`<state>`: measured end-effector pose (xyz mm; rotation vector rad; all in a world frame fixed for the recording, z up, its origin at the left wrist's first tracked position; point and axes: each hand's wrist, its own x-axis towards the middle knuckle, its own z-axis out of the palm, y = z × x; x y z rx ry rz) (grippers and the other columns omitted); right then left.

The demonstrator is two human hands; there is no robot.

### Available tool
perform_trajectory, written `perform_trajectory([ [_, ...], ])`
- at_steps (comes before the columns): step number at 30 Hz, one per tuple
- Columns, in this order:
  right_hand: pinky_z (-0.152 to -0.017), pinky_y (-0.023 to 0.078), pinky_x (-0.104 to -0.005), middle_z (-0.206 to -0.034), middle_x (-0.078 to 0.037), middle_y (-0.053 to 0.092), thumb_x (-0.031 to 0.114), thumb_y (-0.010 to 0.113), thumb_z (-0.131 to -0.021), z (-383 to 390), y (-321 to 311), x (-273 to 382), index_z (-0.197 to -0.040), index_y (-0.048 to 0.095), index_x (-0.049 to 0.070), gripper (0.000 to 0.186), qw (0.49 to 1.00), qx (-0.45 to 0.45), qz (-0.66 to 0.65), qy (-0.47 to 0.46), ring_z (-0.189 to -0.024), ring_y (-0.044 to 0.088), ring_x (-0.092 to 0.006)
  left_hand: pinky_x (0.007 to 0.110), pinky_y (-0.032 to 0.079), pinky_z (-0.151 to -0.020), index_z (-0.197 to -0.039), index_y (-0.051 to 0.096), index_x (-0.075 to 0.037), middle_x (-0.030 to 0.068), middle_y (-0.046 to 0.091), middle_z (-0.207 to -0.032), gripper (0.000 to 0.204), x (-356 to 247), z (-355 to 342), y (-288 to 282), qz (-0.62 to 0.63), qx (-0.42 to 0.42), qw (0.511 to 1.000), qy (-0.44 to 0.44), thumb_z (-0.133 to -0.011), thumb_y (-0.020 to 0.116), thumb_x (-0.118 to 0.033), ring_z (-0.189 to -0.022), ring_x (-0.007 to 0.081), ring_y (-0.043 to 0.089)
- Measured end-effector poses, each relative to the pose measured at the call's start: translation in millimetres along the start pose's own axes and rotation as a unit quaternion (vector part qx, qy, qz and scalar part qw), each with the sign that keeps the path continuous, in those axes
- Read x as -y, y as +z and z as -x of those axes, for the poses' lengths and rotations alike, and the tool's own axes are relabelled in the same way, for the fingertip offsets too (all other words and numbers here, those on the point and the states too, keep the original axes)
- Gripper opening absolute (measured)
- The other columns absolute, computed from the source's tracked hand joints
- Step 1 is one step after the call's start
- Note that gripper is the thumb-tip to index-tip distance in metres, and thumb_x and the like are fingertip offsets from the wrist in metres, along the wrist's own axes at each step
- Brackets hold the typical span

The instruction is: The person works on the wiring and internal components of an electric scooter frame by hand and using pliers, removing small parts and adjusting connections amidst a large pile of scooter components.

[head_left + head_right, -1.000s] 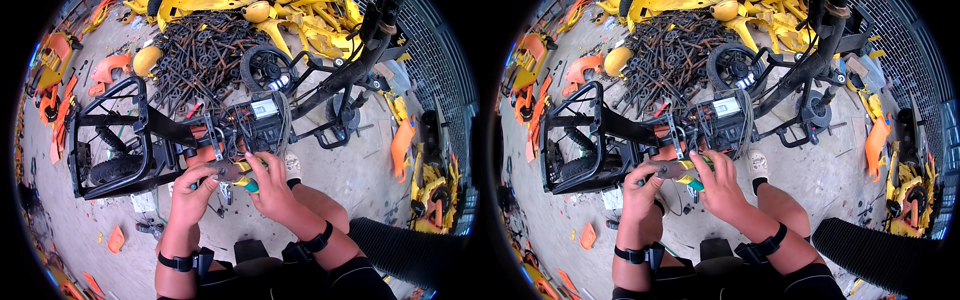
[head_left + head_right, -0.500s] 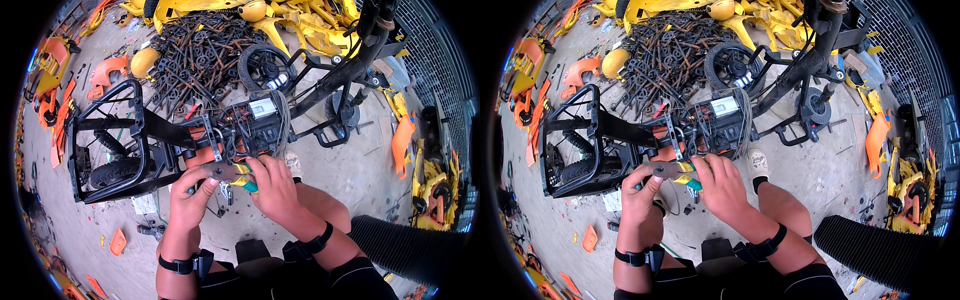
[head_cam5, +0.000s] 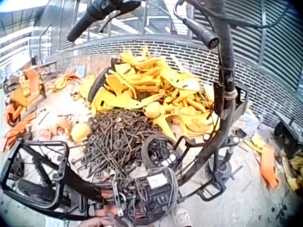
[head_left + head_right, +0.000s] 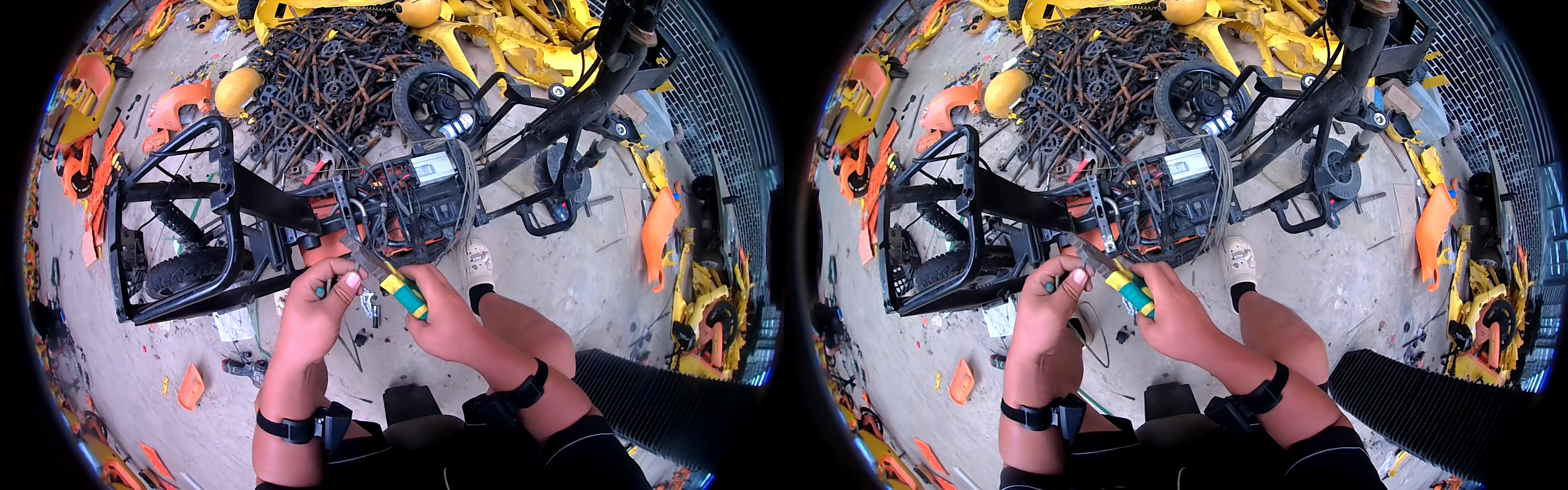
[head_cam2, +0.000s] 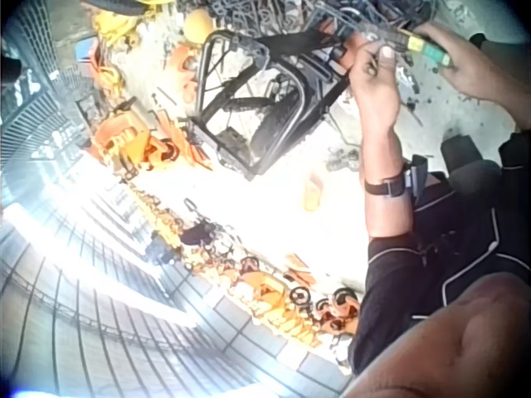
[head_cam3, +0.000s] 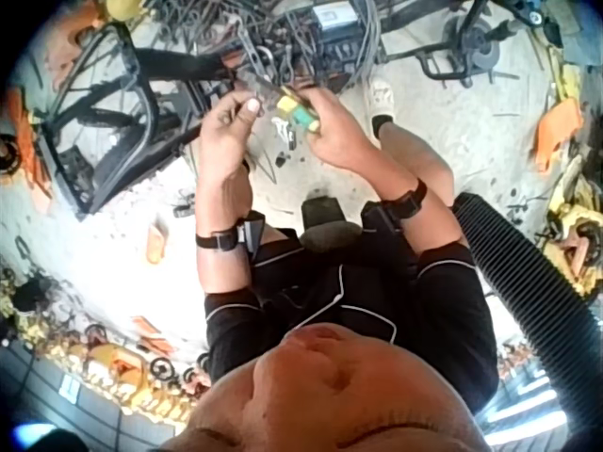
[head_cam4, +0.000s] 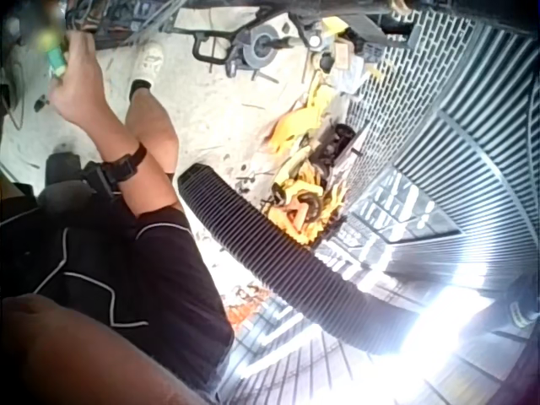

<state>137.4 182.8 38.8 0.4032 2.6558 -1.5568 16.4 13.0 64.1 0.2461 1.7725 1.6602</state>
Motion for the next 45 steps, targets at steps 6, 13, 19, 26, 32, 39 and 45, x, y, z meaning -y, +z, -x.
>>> perform_trajectory([
  [6, -0.085, 0.051, -0.0399, -0.116, -0.017, 0.057, -0.001, 0.06, -0.083, -5, 0, -5, -0.132, 0.047, 0.004, 0.051, 0.994, -0.062, -0.069, 0.052, -0.1, 0.063, -0.0327, 0.025, 0.044, -0.079, -0.099, 0.067, 0.001, 0.0021, 0.064, -0.088, 0.012, 8, 0, -3, 0.016, 0.052, 0.999, -0.007, -0.097, 0.066, -0.011, -0.083, 0.0092, 0.056],
  [13, -0.085, 0.051, -0.0361, -0.105, -0.012, 0.065, 0.002, 0.058, -0.086, -21, -41, -32, -0.13, 0.05, 0.005, 0.045, 0.971, -0.109, -0.19, 0.101, -0.094, 0.066, -0.0248, 0.027, 0.048, -0.084, -0.101, 0.069, 0.001, 0.003, 0.067, -0.093, 0.01, 16, 5, -5, 0.03, 0.056, 0.998, -0.008, -0.099, 0.064, -0.007, -0.088, 0.0108, 0.059],
  [19, -0.085, 0.052, -0.0405, -0.106, -0.019, 0.068, 0.009, 0.06, -0.084, -6, -37, -3, -0.13, 0.055, 0.004, 0.046, 0.993, 0.056, -0.029, 0.096, -0.098, 0.067, -0.0359, 0.027, 0.048, -0.084, -0.105, 0.069, 0.001, 0.0029, 0.067, -0.094, 0.013, 18, 4, -4, 0.044, 0.028, 0.998, 0.03, -0.099, 0.064, -0.009, -0.09, 0.0105, 0.059],
  [26, -0.08, 0.052, -0.0373, -0.101, -0.017, 0.067, 0.002, 0.059, -0.082, -3, -25, -9, -0.127, 0.056, 0.002, 0.045, 0.994, 0.084, -0.039, 0.054, -0.09, 0.067, -0.0276, 0.023, 0.044, -0.075, -0.107, 0.068, -0.001, 0.0019, 0.066, -0.093, 0.015, 21, 4, -1, 0.038, 0.011, 0.998, 0.041, -0.1, 0.063, -0.014, -0.082, 0.0077, 0.055],
  [32, -0.087, 0.052, -0.0456, -0.119, -0.022, 0.064, 0.008, 0.061, -0.082, 0, -19, -11, -0.135, 0.051, 0.007, 0.054, 0.998, 0.051, 0.025, 0.037, -0.105, 0.063, -0.043, 0.019, 0.037, -0.054, -0.106, 0.068, -0.005, 0.0008, 0.07, -0.097, 0.016, 13, 5, -2, 0.108, 0.009, 0.994, -0.019, -0.101, 0.062, -0.019, -0.06, 0.0024, 0.045],
  [39, -0.09, 0.052, -0.0438, -0.126, -0.02, 0.062, 0.002, 0.059, -0.083, 1, -13, -10, -0.141, 0.048, 0.008, 0.059, 0.999, 0.05, 0.014, 0.017, -0.11, 0.062, -0.0413, 0.018, 0.033, -0.05, -0.105, 0.067, -0.004, 0.0058, 0.072, -0.101, 0.016, 10, 3, 0, 0.119, 0.02, 0.992, -0.031, -0.101, 0.062, -0.019, -0.055, 0.0022, 0.04],
  [45, -0.101, 0.048, -0.0428, -0.135, -0.022, 0.055, -0.002, 0.054, -0.083, 1, -9, -14, -0.148, 0.041, 0.005, 0.067, 0.995, 0.074, -0.059, 0.018, -0.123, 0.057, -0.0409, 0.018, 0.033, -0.051, -0.104, 0.066, -0.003, 0.0031, 0.071, -0.096, 0.015, 16, 3, 0, 0.081, 0.032, 0.996, -0.001, -0.101, 0.062, -0.017, -0.057, 0.0021, 0.04],
])
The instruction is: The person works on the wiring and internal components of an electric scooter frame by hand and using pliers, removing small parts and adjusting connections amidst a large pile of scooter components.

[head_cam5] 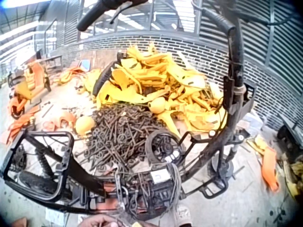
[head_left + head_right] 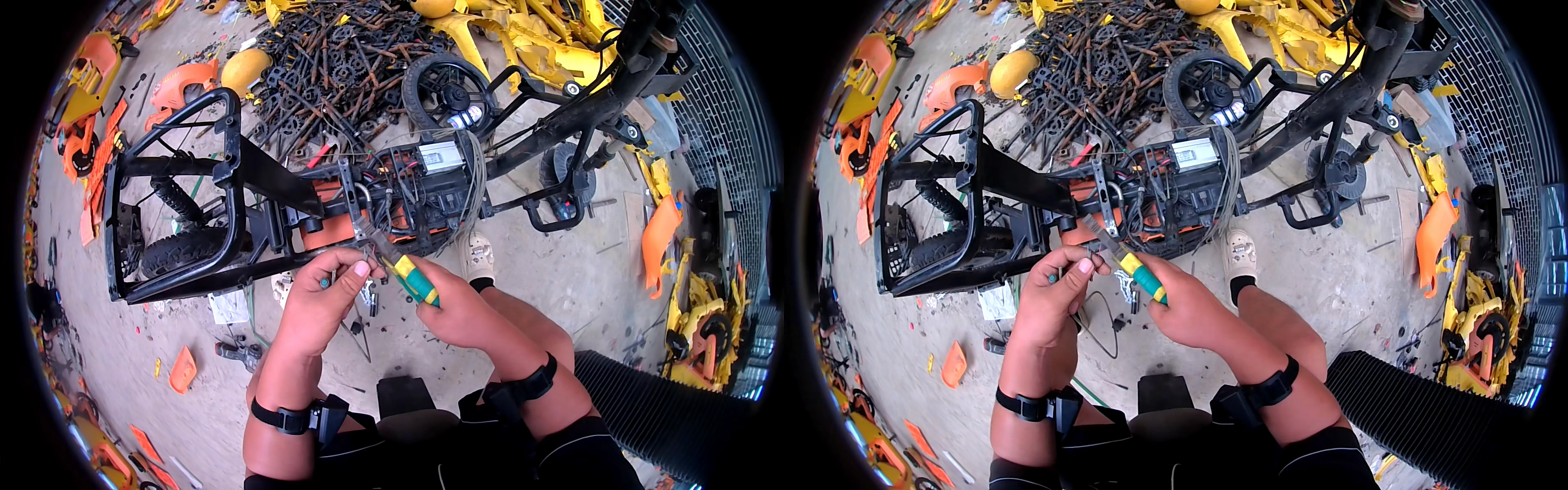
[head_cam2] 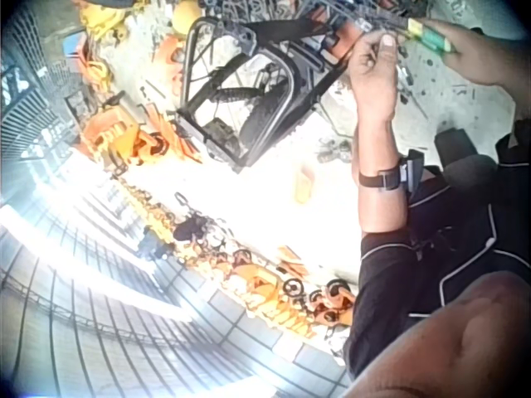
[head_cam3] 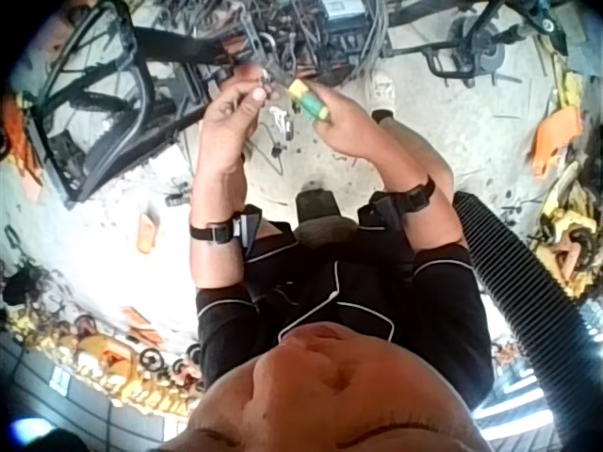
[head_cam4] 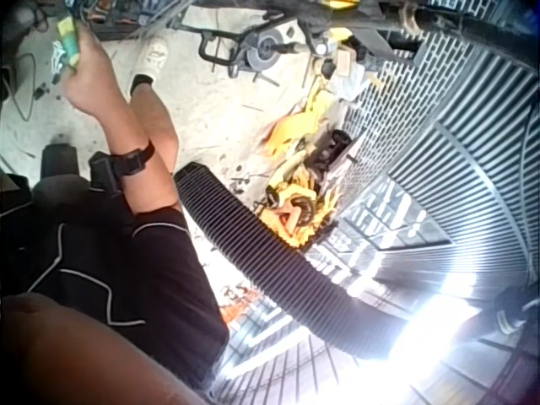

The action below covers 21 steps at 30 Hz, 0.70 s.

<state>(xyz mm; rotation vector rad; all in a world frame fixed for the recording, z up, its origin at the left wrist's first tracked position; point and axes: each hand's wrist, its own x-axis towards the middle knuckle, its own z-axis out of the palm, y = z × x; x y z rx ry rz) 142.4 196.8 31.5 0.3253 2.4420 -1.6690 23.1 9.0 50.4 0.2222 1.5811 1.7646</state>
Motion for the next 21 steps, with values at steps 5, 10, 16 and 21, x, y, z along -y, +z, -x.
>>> perform_trajectory([
  [5, -0.103, 0.046, -0.0428, -0.14, -0.022, 0.049, -0.003, 0.054, -0.082, -5, -4, 6, -0.149, 0.039, 0.003, 0.069, 0.998, -0.025, 0.029, -0.04, -0.126, 0.054, -0.0412, 0.023, 0.043, -0.08, -0.101, 0.07, -0.003, -0.0004, 0.07, -0.095, 0.013, -1, 1, -1, -0.001, -0.004, 1.0, -0.014, -0.1, 0.064, -0.016, -0.084, 0.0056, 0.052],
  [10, -0.105, 0.043, -0.0451, -0.14, -0.02, 0.047, -0.006, 0.059, -0.075, -5, -2, 7, -0.149, 0.039, 0.004, 0.078, 0.987, -0.069, 0.117, -0.09, -0.127, 0.05, -0.0413, 0.025, 0.045, -0.083, -0.103, 0.069, -0.002, 0.0006, 0.07, -0.098, 0.013, -1, 1, 2, -0.017, -0.002, 1.0, 0.011, -0.099, 0.066, -0.015, -0.088, 0.0074, 0.055],
  [16, -0.102, 0.04, -0.0494, -0.136, -0.019, 0.048, -0.007, 0.066, -0.068, -5, -2, 14, -0.149, 0.041, 0.003, 0.085, 0.935, -0.157, 0.276, -0.157, -0.124, 0.049, -0.0403, 0.027, 0.047, -0.087, -0.108, 0.068, -0.001, 0.0015, 0.068, -0.104, 0.015, 8, 3, 3, -0.003, -0.028, 0.998, 0.06, -0.097, 0.069, -0.011, -0.094, 0.0091, 0.056],
  [21, -0.097, 0.041, -0.0498, -0.135, -0.019, 0.048, -0.008, 0.066, -0.067, -5, -1, 12, -0.148, 0.043, 0.004, 0.086, 0.896, -0.211, 0.334, -0.202, -0.122, 0.05, -0.0403, 0.027, 0.047, -0.086, -0.109, 0.067, -0.001, 0.0012, 0.067, -0.105, 0.016, 10, 7, -2, 0.004, -0.03, 0.999, 0.03, -0.097, 0.069, -0.011, -0.094, 0.0089, 0.055],
])
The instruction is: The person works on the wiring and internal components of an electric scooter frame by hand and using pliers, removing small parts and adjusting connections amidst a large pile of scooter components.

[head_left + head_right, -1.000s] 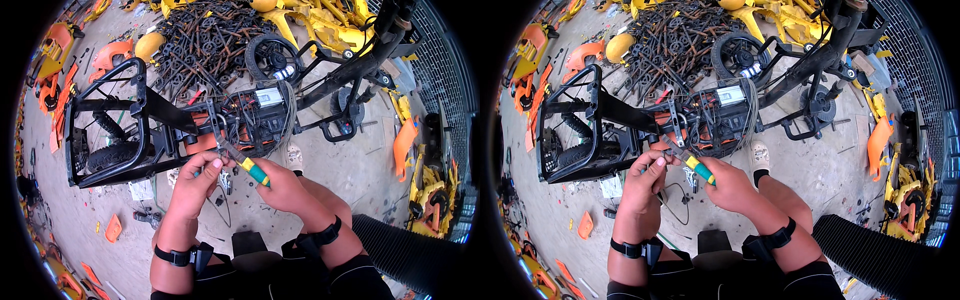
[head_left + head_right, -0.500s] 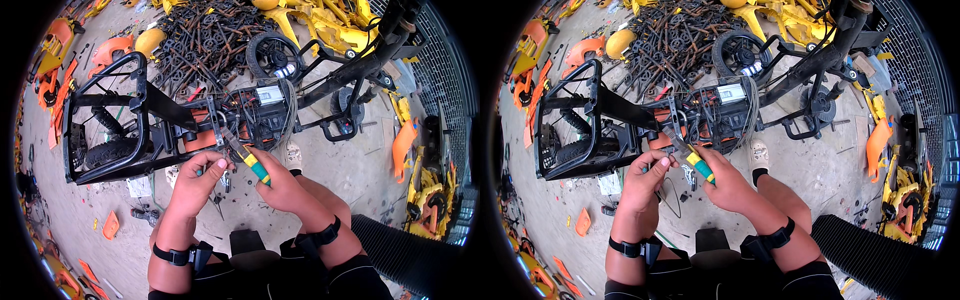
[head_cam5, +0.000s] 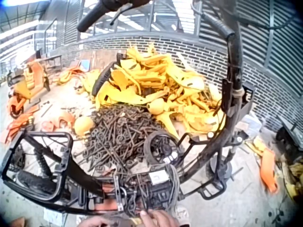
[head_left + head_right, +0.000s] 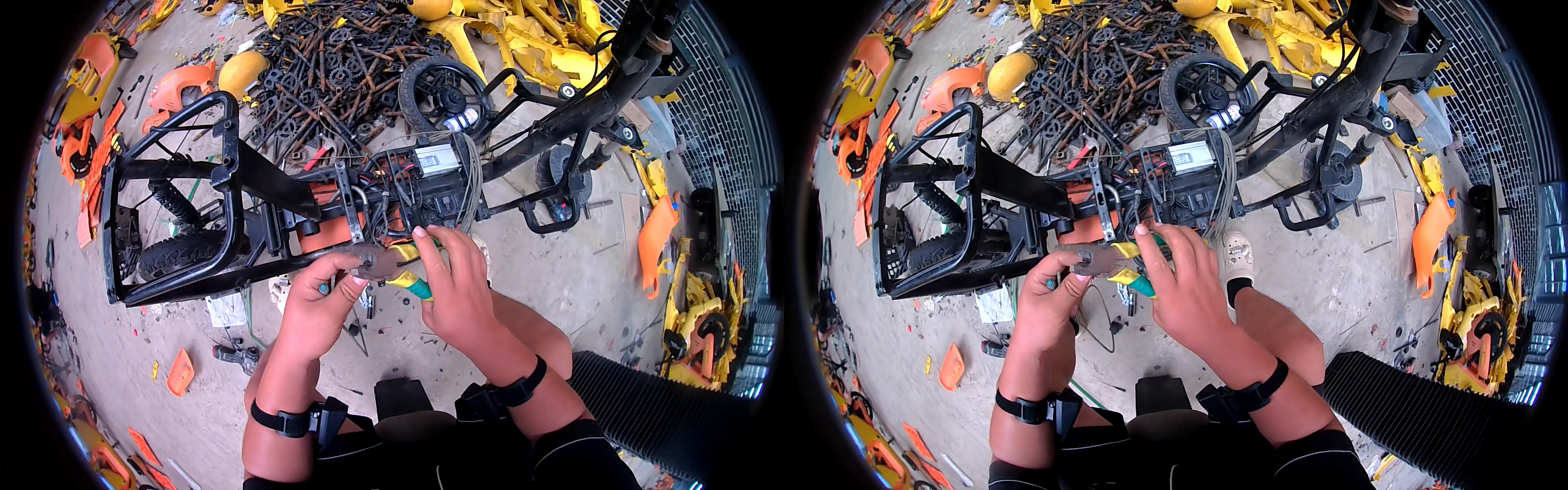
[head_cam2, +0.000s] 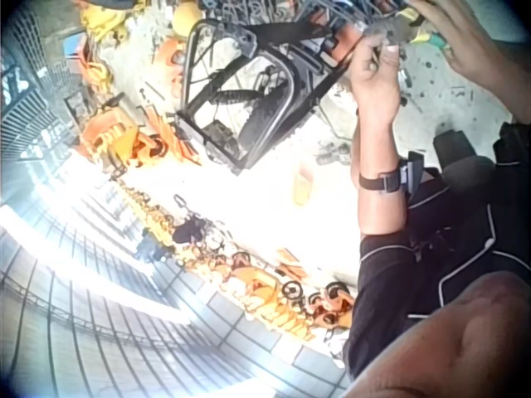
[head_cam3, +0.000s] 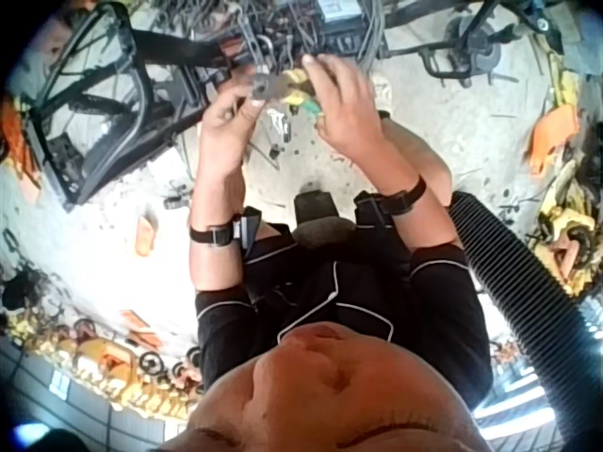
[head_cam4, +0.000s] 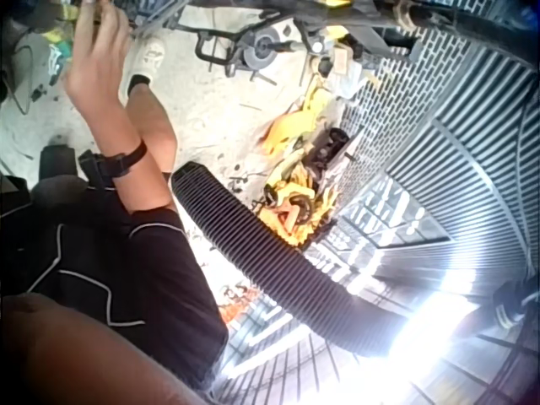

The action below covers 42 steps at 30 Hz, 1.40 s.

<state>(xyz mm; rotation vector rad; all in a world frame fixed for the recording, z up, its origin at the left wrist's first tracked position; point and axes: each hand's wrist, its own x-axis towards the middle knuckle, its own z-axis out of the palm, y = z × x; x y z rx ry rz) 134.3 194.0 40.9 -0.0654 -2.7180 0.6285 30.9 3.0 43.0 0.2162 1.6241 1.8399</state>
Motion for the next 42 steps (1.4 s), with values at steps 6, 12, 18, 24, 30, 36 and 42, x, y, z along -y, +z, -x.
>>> perform_trajectory([
  [6, -0.094, 0.04, -0.049, -0.134, -0.019, 0.048, -0.008, 0.065, -0.071, 0, 3, 1, -0.148, 0.043, 0.005, 0.082, 0.999, -0.034, 0.026, -0.009, -0.122, 0.049, -0.0396, 0.027, 0.048, -0.085, -0.11, 0.066, -0.001, 0.0026, 0.068, -0.104, 0.015, -3, 1, 2, -0.004, 0.001, 1.0, 0.008, -0.098, 0.067, -0.011, -0.094, 0.0094, 0.056],
  [12, -0.094, 0.04, -0.0492, -0.134, -0.019, 0.047, -0.007, 0.065, -0.073, 0, 4, 1, -0.148, 0.044, 0.007, 0.08, 0.999, -0.036, 0.032, -0.003, -0.122, 0.048, -0.0397, 0.027, 0.048, -0.084, -0.108, 0.066, -0.001, 0.0049, 0.07, -0.102, 0.013, -10, 0, 4, 0.01, 0.029, 0.999, 0.023, -0.099, 0.065, -0.009, -0.094, 0.0101, 0.059],
  [18, -0.093, 0.039, -0.0497, -0.135, -0.018, 0.047, -0.008, 0.062, -0.071, 1, 4, 0, -0.148, 0.044, 0.008, 0.081, 0.999, -0.027, 0.039, -0.009, -0.122, 0.048, -0.0398, 0.027, 0.049, -0.084, -0.109, 0.065, -0.001, 0.0058, 0.07, -0.101, 0.012, -11, 3, 3, 0.016, 0.012, 1.0, -0.008, -0.1, 0.063, -0.007, -0.092, 0.0112, 0.061],
  [24, -0.094, 0.04, -0.0495, -0.136, -0.018, 0.047, -0.008, 0.061, -0.072, 1, 1, 2, -0.148, 0.044, 0.008, 0.08, 0.999, -0.018, 0.04, -0.002, -0.122, 0.048, -0.0395, 0.027, 0.049, -0.084, -0.111, 0.065, 0.0, 0.0065, 0.07, -0.1, 0.014, -4, 0, -1, 0.004, 0.029, 0.999, 0.032, -0.099, 0.064, -0.006, -0.092, 0.0125, 0.063],
  [30, -0.093, 0.039, -0.0487, -0.135, -0.018, 0.048, -0.006, 0.061, -0.075, 1, 0, 1, -0.148, 0.045, 0.009, 0.076, 0.999, -0.004, 0.053, -0.001, -0.121, 0.048, -0.0384, 0.027, 0.048, -0.082, -0.109, 0.065, 0.0, 0.0064, 0.068, -0.101, 0.012, 1, 0, 2, -0.032, 0.014, 0.995, 0.096, -0.099, 0.064, -0.006, -0.092, 0.0132, 0.062],
  [36, -0.101, 0.035, -0.0507, -0.135, -0.02, 0.045, -0.009, 0.063, -0.064, 5, 1, 3, -0.15, 0.041, 0.006, 0.09, 0.998, 0.018, 0.063, -0.003, -0.122, 0.045, -0.0404, 0.027, 0.047, -0.083, -0.109, 0.065, 0.001, 0.0065, 0.067, -0.1, 0.012, -2, 0, -1, -0.099, 0.005, 0.99, 0.102, -0.1, 0.061, -0.005, -0.091, 0.0135, 0.061],
  [42, -0.093, 0.037, -0.0472, -0.135, -0.017, 0.048, 0.0, 0.06, -0.082, 4, -2, 6, -0.149, 0.045, 0.01, 0.069, 0.997, 0.028, 0.076, 0.013, -0.121, 0.048, -0.0367, 0.028, 0.048, -0.08, -0.109, 0.065, 0.004, 0.0092, 0.067, -0.097, 0.015, -6, -2, 0, -0.225, -0.023, 0.959, 0.173, -0.096, 0.063, -0.003, -0.087, 0.016, 0.061],
])
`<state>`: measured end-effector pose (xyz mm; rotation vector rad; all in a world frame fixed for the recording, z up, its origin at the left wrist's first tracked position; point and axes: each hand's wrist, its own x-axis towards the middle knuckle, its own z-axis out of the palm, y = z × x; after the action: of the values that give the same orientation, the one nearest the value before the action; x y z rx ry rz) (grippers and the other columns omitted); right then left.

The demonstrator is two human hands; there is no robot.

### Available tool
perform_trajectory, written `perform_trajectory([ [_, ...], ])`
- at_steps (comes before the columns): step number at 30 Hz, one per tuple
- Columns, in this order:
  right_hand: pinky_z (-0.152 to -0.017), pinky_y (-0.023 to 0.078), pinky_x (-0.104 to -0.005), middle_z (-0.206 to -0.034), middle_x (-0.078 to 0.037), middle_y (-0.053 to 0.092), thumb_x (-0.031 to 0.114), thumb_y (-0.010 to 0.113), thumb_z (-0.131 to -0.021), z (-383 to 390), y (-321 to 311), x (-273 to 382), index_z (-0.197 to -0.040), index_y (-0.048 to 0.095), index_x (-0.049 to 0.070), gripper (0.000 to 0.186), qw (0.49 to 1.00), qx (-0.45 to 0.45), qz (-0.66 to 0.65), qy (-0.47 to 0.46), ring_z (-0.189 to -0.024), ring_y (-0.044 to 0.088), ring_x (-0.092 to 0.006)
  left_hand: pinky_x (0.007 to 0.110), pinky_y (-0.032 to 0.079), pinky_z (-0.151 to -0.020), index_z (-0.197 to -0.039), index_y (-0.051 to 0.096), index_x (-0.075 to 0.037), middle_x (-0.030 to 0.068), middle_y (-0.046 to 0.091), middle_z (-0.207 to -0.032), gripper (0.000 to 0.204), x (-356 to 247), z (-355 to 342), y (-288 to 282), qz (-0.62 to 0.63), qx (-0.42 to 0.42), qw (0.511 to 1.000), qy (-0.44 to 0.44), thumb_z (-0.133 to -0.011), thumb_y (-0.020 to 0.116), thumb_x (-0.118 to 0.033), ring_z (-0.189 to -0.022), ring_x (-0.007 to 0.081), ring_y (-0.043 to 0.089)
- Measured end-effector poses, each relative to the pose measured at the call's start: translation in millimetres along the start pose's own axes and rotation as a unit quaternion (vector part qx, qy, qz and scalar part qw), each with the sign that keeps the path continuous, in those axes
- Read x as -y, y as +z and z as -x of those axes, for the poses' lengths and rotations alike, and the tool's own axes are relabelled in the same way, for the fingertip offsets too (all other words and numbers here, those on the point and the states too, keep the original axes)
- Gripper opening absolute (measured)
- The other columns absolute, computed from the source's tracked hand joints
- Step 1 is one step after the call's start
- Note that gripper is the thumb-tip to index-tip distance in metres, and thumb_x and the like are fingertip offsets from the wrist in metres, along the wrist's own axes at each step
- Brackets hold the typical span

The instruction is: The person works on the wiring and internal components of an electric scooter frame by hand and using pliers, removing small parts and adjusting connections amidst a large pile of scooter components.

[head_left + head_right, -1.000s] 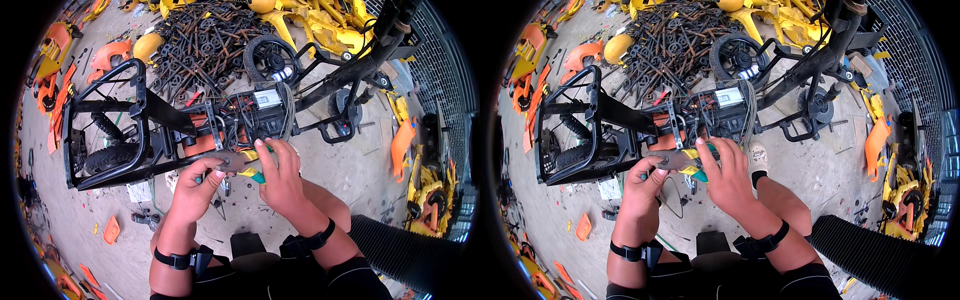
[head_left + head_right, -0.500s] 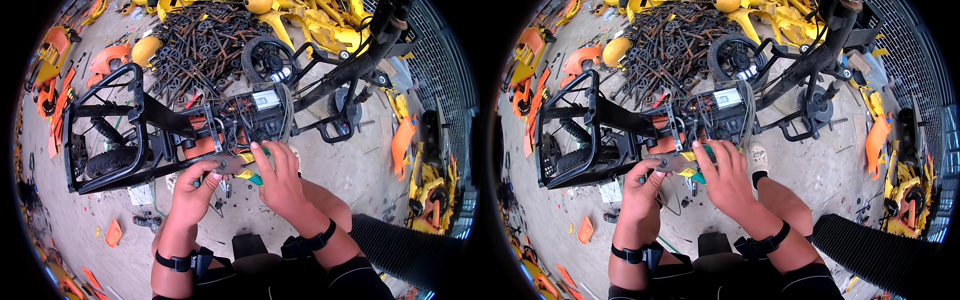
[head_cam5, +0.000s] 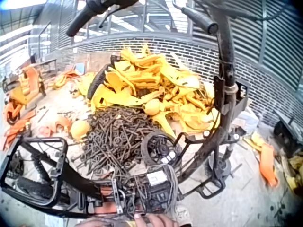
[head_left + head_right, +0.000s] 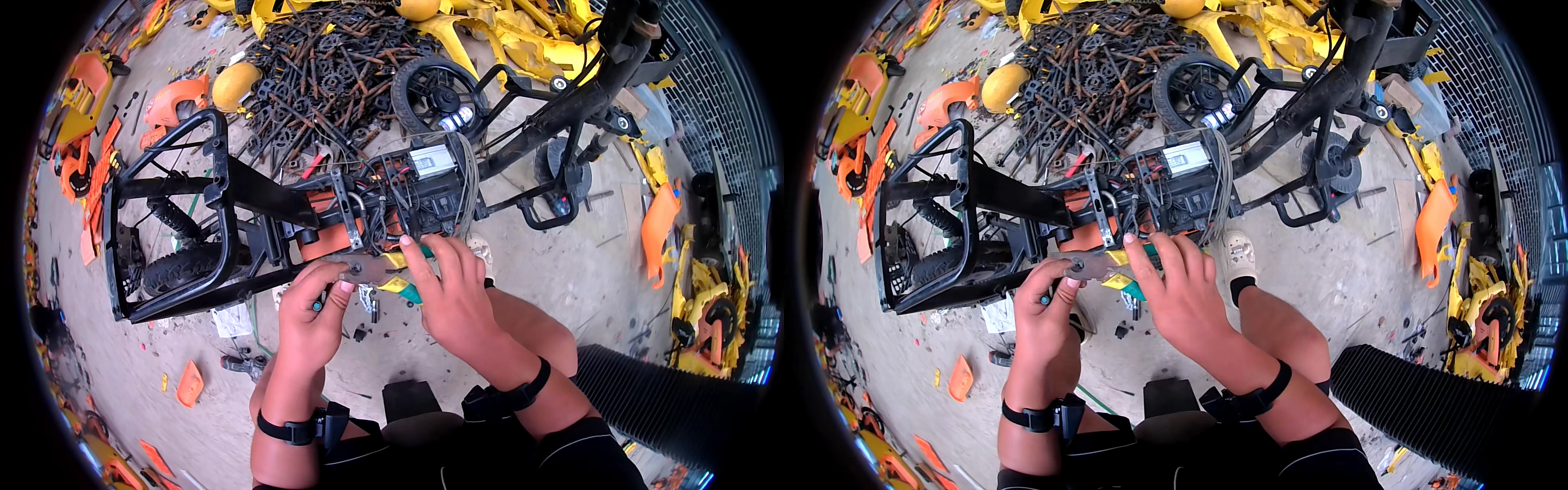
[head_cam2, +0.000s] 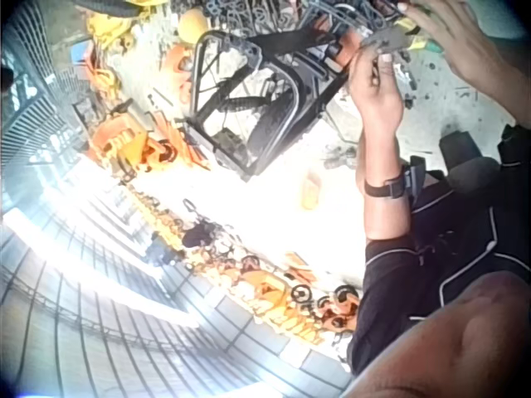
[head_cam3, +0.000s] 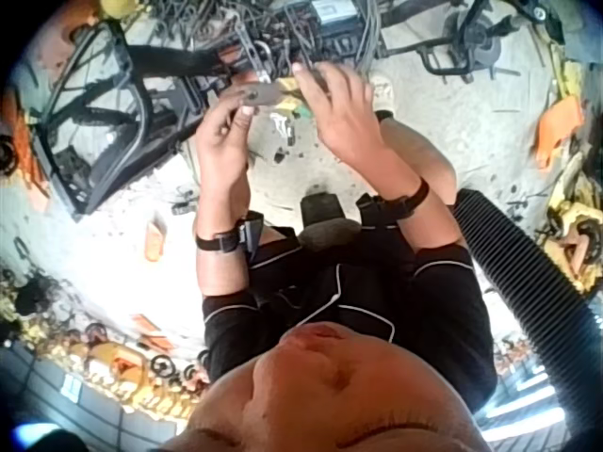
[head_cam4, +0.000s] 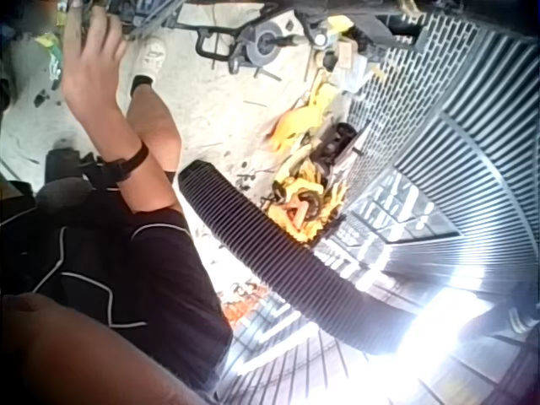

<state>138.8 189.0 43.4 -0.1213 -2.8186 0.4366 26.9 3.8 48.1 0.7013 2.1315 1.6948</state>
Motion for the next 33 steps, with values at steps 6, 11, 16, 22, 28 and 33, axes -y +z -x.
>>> perform_trajectory([
  [6, -0.094, 0.037, -0.0472, -0.137, -0.018, 0.047, 0.001, 0.059, -0.083, -1, -2, 2, -0.149, 0.044, 0.009, 0.069, 1.0, 0.013, -0.02, 0.002, -0.121, 0.048, -0.0367, 0.029, 0.05, -0.072, -0.104, 0.067, 0.005, 0.013, 0.067, -0.092, 0.014, -1, -1, 3, -0.081, -0.047, 0.993, 0.078, -0.091, 0.067, 0.001, -0.079, 0.0208, 0.063],
  [11, -0.094, 0.038, -0.0465, -0.137, -0.018, 0.048, 0.002, 0.06, -0.083, -1, -6, 2, -0.15, 0.043, 0.007, 0.069, 1.0, 0.022, -0.014, -0.004, -0.12, 0.048, -0.0364, 0.029, 0.049, -0.071, -0.103, 0.067, 0.005, 0.0132, 0.066, -0.091, 0.014, 1, -3, 3, -0.073, -0.051, 0.991, 0.102, -0.089, 0.068, 0.003, -0.077, 0.0213, 0.061],
  [16, -0.093, 0.038, -0.0455, -0.131, -0.018, 0.051, 0.005, 0.062, -0.082, 0, -8, 3, -0.148, 0.046, 0.007, 0.068, 1.0, 0.022, -0.003, -0.01, -0.116, 0.05, -0.035, 0.029, 0.048, -0.071, -0.1, 0.066, 0.005, 0.0129, 0.066, -0.09, 0.011, 7, -2, 3, -0.06, -0.052, 0.993, 0.087, -0.09, 0.068, 0.002, -0.078, 0.0208, 0.061],
  [22, -0.093, 0.039, -0.0458, -0.125, -0.017, 0.054, 0.005, 0.063, -0.081, 1, -10, 0, -0.146, 0.049, 0.007, 0.067, 1.0, 0.012, 0.007, -0.025, -0.111, 0.051, -0.0342, 0.028, 0.047, -0.072, -0.099, 0.066, 0.004, 0.0113, 0.065, -0.088, 0.009, -3, -4, 5, -0.057, -0.039, 0.996, 0.057, -0.091, 0.067, 0.0, -0.078, 0.019, 0.059],
  [28, -0.09, 0.047, -0.045, -0.122, -0.017, 0.054, -0.001, 0.067, -0.075, -1, -12, -4, -0.145, 0.049, 0.008, 0.073, 0.997, 0.034, -0.075, 0.009, -0.108, 0.055, -0.0349, 0.026, 0.047, -0.074, -0.1, 0.066, 0.003, 0.0074, 0.065, -0.09, 0.007, -4, -5, 13, -0.013, -0.039, 0.998, 0.037, -0.094, 0.066, -0.002, -0.081, 0.015, 0.059],
  [33, -0.09, 0.049, -0.0445, -0.119, -0.016, 0.053, -0.008, 0.069, -0.07, -2, -13, -3, -0.144, 0.048, 0.009, 0.08, 0.979, 0.071, -0.18, 0.066, -0.107, 0.057, -0.0358, 0.026, 0.045, -0.077, -0.097, 0.067, 0.0, 0.0025, 0.065, -0.088, 0.012, -8, -3, 13, 0.022, -0.024, 0.998, -0.045, -0.099, 0.064, -0.011, -0.083, 0.0097, 0.057],
])
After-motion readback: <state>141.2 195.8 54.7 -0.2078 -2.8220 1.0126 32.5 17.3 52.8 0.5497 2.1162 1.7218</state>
